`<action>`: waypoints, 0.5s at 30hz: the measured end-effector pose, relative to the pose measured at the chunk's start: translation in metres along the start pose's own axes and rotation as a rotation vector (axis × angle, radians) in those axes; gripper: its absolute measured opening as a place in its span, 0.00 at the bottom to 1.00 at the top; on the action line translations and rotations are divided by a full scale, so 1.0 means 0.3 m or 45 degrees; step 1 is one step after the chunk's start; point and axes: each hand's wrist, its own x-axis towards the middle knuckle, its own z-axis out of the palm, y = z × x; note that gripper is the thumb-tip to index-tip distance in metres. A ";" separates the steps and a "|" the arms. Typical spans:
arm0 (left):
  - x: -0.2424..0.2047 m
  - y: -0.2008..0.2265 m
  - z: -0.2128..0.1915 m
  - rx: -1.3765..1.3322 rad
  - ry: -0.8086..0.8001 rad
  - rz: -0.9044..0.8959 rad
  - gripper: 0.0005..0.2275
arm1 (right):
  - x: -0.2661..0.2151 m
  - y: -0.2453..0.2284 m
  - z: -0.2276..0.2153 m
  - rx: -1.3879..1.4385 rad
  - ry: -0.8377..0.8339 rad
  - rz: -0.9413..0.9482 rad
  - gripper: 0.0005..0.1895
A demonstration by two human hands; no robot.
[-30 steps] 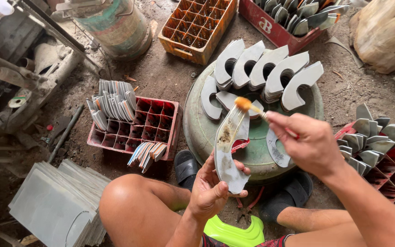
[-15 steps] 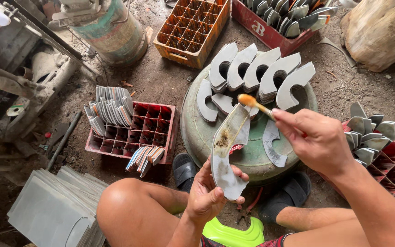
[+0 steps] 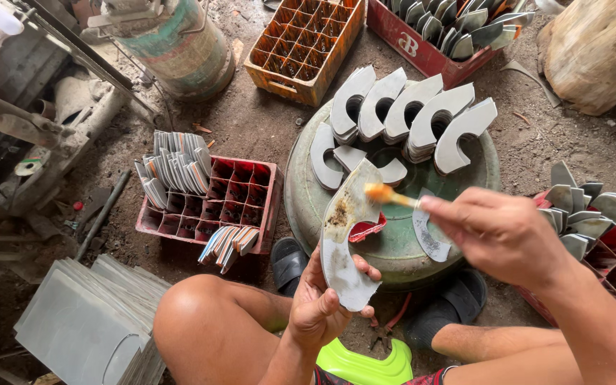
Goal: The person sits on the ground and applies a red coating to curved metal pieces using a toothbrush. They repeatedly dip the brush into a small container and paint each piece before placing it into a red crate.
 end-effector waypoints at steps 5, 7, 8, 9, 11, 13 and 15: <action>-0.003 0.001 -0.009 0.027 0.044 -0.012 0.34 | -0.017 -0.002 0.019 0.437 -0.192 -0.177 0.17; -0.006 -0.003 -0.010 0.034 0.031 -0.019 0.34 | -0.014 0.000 0.020 0.370 -0.182 -0.121 0.17; -0.004 -0.002 -0.010 0.037 0.022 -0.018 0.34 | -0.008 0.002 0.019 0.336 -0.172 -0.095 0.17; -0.002 -0.001 -0.010 0.040 0.013 -0.017 0.34 | 0.001 0.003 0.017 0.273 -0.131 0.043 0.17; -0.001 0.001 -0.010 0.000 0.020 -0.006 0.34 | 0.018 0.004 0.011 0.146 -0.050 0.319 0.16; 0.001 0.001 -0.009 -0.003 0.026 0.006 0.33 | 0.028 -0.002 0.000 -0.002 0.124 0.190 0.15; 0.006 0.002 -0.006 0.042 0.027 0.015 0.33 | 0.032 -0.015 -0.006 -0.021 0.188 0.126 0.14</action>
